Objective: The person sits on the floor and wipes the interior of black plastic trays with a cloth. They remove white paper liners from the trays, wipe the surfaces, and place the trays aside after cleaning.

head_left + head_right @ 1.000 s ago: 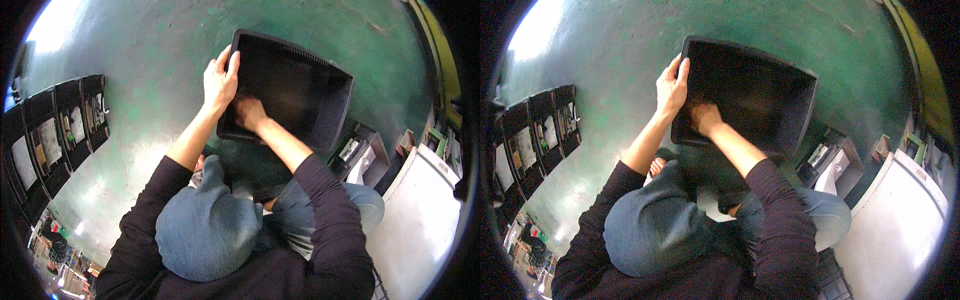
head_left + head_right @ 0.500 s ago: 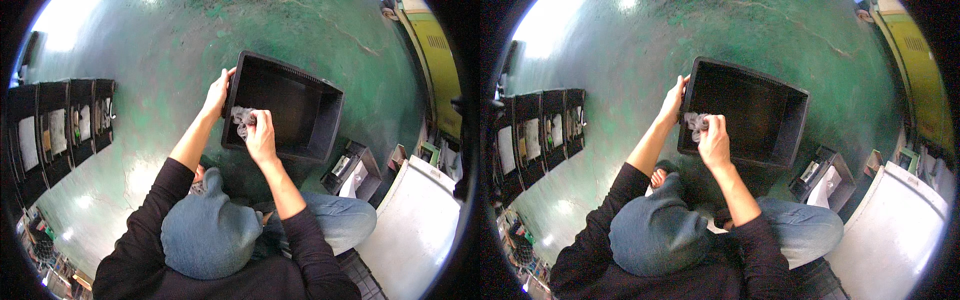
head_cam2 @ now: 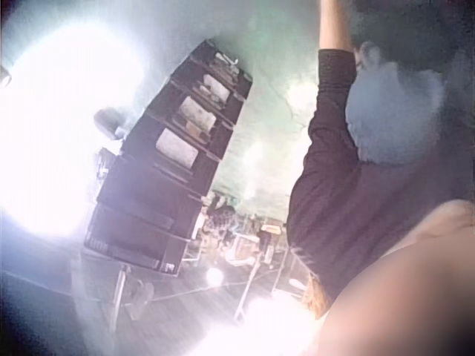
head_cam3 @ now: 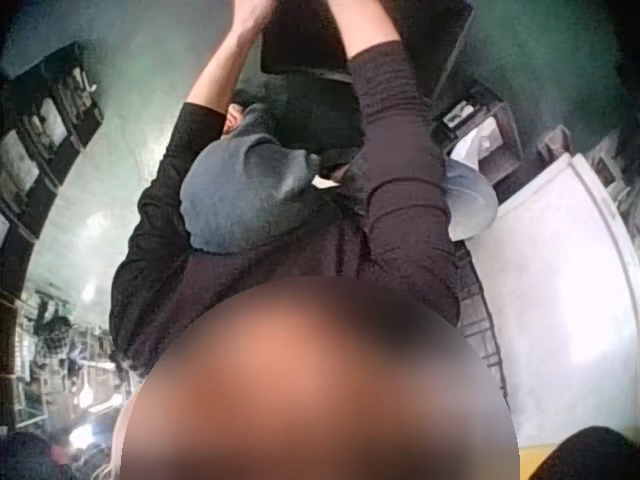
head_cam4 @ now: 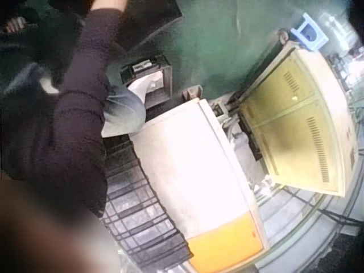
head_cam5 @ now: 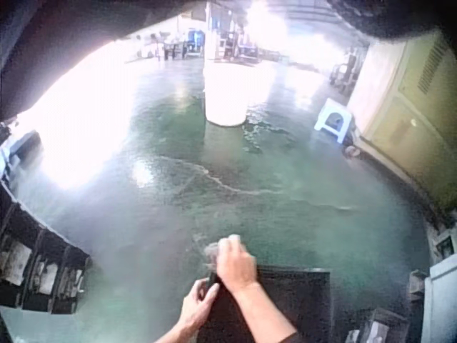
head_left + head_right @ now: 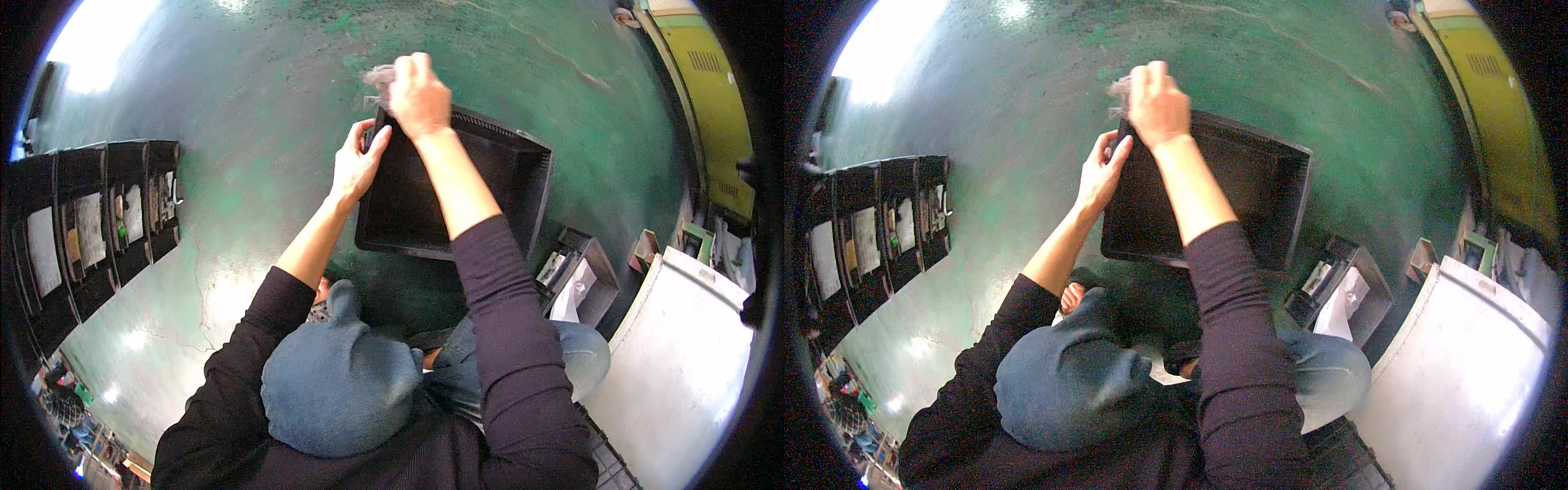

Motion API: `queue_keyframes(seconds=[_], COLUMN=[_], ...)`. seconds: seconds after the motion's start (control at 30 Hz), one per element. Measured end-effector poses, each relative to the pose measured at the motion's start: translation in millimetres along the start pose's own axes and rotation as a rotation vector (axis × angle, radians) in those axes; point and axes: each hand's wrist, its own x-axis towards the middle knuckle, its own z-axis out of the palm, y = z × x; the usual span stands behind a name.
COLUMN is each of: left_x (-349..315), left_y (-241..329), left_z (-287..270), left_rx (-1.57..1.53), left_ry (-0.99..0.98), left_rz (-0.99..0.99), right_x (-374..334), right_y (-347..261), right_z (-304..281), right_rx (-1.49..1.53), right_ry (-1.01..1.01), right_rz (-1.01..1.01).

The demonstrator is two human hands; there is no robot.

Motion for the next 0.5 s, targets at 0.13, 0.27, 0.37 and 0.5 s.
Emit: queue_keyframes(seconds=[0.13,0.27,0.37,0.5], left_x=[-3,-4,-5,-7], left_y=[5,8,11,13], left_z=[-1,1,3,2], left_rx=[0.001,0.017,0.044,0.028], left_ry=[0.021,0.059,0.105,0.11], left_rz=[-0.044,-0.087,-0.111,-0.066], right_x=[-40,-91,-133,-186], right_y=[96,187,192,146], right_z=[-80,-126,-134,-164], right_rx=[-0.282,-0.299,-0.191,-0.091], right_ry=[-0.166,-0.083,-0.049,-0.108], right_rz=[0.349,0.476,0.39,0.451])
